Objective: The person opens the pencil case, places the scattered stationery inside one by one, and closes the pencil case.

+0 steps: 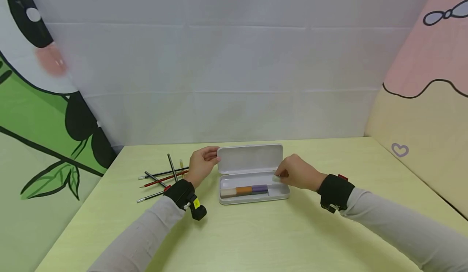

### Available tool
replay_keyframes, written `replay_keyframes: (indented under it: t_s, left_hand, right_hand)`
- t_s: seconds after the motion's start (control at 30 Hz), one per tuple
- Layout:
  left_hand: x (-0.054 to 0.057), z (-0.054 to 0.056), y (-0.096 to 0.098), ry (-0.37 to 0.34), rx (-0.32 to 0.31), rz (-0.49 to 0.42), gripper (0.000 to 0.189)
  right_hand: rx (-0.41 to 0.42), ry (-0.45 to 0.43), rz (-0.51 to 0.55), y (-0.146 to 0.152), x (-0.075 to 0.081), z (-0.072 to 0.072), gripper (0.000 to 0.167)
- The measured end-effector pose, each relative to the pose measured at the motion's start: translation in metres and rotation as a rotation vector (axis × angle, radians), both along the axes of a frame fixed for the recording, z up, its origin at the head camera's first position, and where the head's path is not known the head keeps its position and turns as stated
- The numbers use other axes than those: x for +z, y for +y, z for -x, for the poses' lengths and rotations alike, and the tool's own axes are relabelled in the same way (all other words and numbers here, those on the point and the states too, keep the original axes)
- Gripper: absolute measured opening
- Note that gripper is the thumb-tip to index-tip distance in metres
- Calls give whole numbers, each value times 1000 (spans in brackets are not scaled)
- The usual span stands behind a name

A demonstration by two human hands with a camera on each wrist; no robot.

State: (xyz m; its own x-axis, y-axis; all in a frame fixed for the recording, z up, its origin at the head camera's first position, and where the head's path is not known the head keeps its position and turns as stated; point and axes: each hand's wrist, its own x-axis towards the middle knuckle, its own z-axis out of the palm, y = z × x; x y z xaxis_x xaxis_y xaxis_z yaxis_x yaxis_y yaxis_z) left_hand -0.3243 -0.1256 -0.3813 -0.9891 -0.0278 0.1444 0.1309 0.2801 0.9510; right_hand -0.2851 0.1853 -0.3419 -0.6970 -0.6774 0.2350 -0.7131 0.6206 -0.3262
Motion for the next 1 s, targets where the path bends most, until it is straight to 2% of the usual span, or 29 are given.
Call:
replay_keyframes:
  t_s: [0.23, 0.43, 0.67, 0.87, 1.0]
  left_hand:
    - [1, 0, -1, 27, -14, -4, 29]
    - [0, 0, -1, 29, -15, -6, 29]
    - [-3, 1, -1, 23, -8, -13, 30]
    - [-4, 2, -1, 22, -9, -17, 31]
    - [-4, 2, -1, 23, -12, -19, 30]
  right_hand:
    - [26, -13, -62, -13, -6, 1, 20]
    - [69, -33, -64, -17, -13, 2, 33]
    - [90, 2, -74, -20, -21, 5, 42]
    - [91, 67, -126, -23, -25, 6, 36]
    - [81, 80, -152, -25, -27, 5, 35]
